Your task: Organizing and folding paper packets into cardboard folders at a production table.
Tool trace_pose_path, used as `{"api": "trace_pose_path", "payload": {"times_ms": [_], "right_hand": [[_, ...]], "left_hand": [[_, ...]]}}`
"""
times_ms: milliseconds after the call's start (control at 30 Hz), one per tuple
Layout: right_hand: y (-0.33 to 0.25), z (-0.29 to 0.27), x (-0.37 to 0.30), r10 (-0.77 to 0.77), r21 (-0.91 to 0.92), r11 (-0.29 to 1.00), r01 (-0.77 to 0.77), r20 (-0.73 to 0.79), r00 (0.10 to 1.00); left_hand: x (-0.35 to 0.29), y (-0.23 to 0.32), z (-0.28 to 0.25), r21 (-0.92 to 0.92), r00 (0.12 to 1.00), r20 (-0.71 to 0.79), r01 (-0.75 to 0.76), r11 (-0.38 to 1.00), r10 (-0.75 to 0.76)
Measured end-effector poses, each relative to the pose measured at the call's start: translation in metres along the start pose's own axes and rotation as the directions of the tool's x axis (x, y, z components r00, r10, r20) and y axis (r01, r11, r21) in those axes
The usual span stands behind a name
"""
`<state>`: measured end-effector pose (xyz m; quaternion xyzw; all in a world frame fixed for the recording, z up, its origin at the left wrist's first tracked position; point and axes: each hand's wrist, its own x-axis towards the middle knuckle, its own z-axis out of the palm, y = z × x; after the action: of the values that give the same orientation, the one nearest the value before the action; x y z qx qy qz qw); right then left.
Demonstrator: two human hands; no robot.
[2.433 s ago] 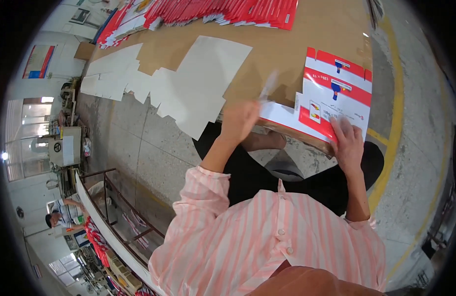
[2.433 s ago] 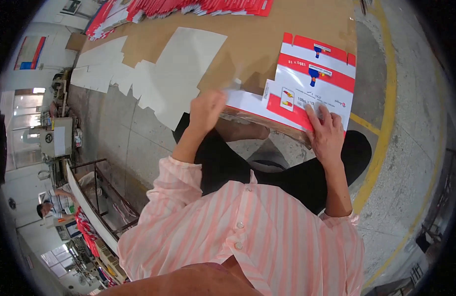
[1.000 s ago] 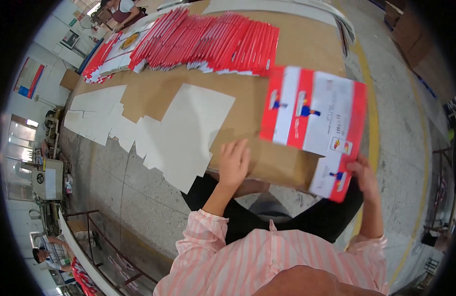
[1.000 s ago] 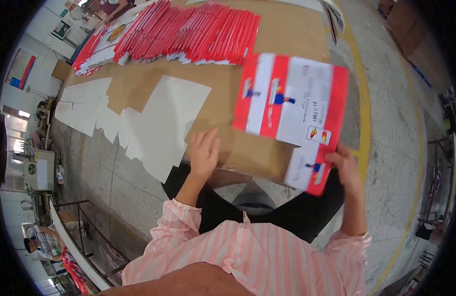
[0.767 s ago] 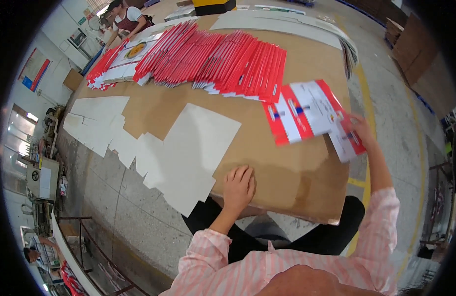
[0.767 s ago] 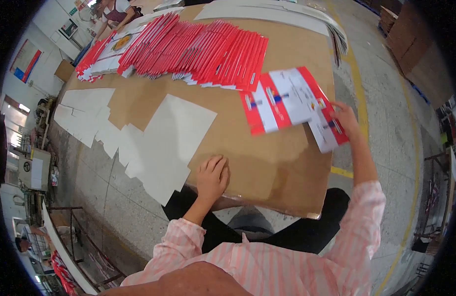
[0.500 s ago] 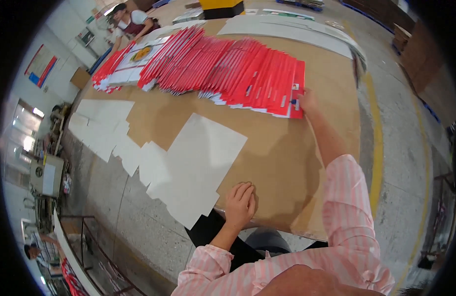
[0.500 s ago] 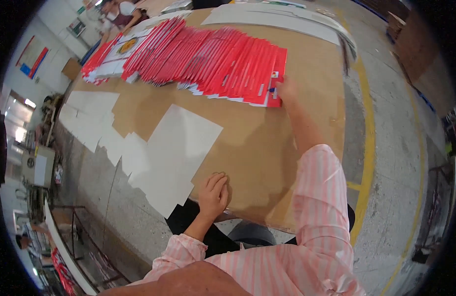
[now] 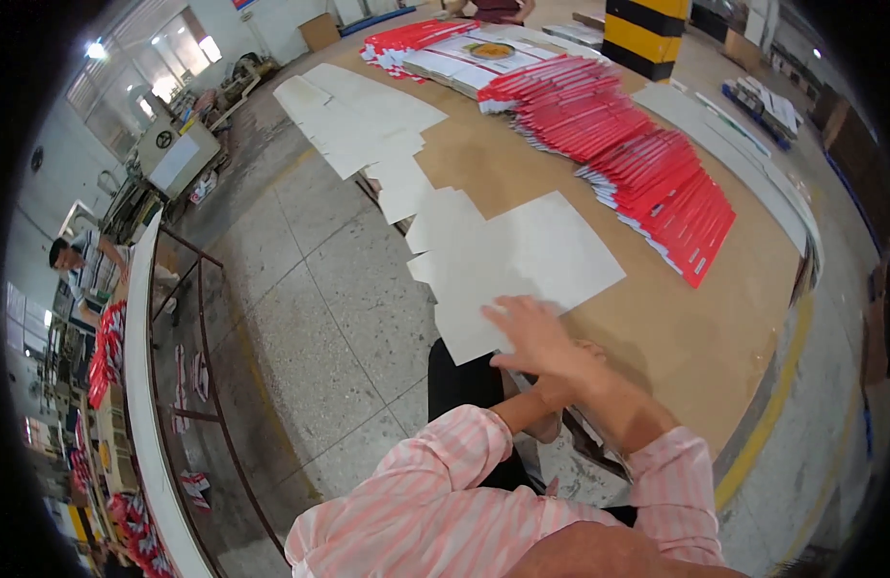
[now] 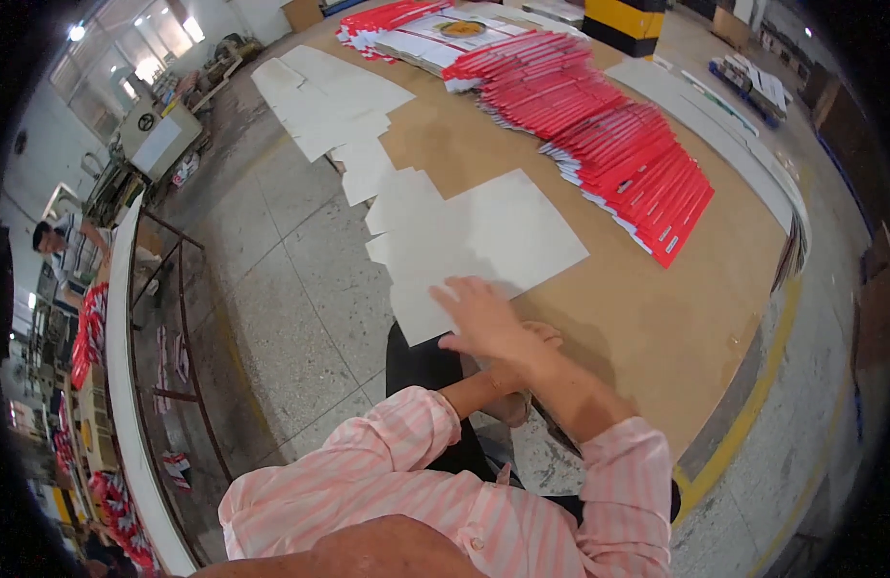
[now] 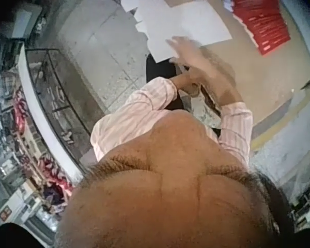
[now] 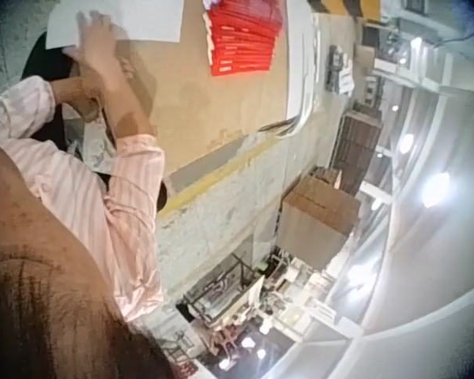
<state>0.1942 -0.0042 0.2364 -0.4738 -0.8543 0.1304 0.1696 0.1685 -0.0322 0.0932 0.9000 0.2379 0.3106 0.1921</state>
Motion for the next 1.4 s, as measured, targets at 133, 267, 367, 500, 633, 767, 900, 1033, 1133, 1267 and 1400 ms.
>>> {"api": "trace_pose_path", "payload": {"times_ms": [133, 267, 367, 500, 633, 767, 900, 1033, 1133, 1267, 1400], "right_hand": [[0.013, 0.057, 0.001, 0.087, -0.228, 0.971, -0.070, 0.066, 0.994], [0.020, 0.052, 0.000, 0.076, -0.153, 0.986, -0.069, 0.037, 0.996], [0.050, 0.029, 0.009, 0.524, 0.661, 0.667, -0.343, -0.090, 0.847], [0.013, -0.016, -0.012, 0.573, 0.484, 0.798, -0.359, -0.424, 0.702], [-0.014, -0.041, -0.100, 0.186, 0.038, 0.978, -0.207, -0.618, 0.764], [-0.023, -0.049, -0.223, 0.352, 0.139, 0.929, -0.343, -0.616, 0.705], [-0.042, -0.052, -0.326, 0.460, 0.286, 0.885, -0.367, -0.650, 0.605], [-0.056, -0.039, -0.399, 0.581, 0.330, 0.799, -0.503, -0.637, 0.507], [-0.065, -0.023, -0.437, 0.617, 0.149, 0.716, -0.682, -0.594, 0.517], [-0.071, -0.015, -0.449, 0.651, 0.082, 0.657, -0.749, -0.563, 0.510], [-0.053, -0.020, -0.444, 0.867, 0.557, 0.471, -0.684, -0.437, 0.241]], "left_hand": [[-0.016, 0.029, -0.017, -0.063, 0.978, -0.118, -0.183, 0.981, 0.175], [-0.071, 0.003, -0.055, 0.104, 0.976, -0.162, -0.128, 0.986, 0.144], [-0.054, -0.009, -0.092, 0.086, 0.963, -0.250, -0.084, 0.993, 0.103], [-0.058, -0.020, -0.108, 0.310, 0.933, -0.239, 0.334, 0.890, -0.267], [-0.072, -0.030, -0.109, 0.110, 0.919, -0.242, 0.344, 0.932, -0.311], [-0.047, 0.007, -0.152, 0.313, 0.906, -0.388, 0.303, 0.900, -0.170], [-0.015, 0.010, -0.152, 0.432, 0.984, 0.178, -0.098, 0.897, 0.022], [0.022, 0.023, -0.120, 0.239, 0.848, 0.487, -0.358, 0.902, 0.208], [0.042, 0.046, -0.091, 0.074, 0.774, 0.572, -0.380, 0.922, 0.273], [0.067, 0.081, -0.054, 0.326, 0.806, 0.588, -0.155, 0.933, -0.072], [0.046, 0.091, -0.019, 0.139, 0.815, 0.513, -0.389, 0.911, 0.269]]}}
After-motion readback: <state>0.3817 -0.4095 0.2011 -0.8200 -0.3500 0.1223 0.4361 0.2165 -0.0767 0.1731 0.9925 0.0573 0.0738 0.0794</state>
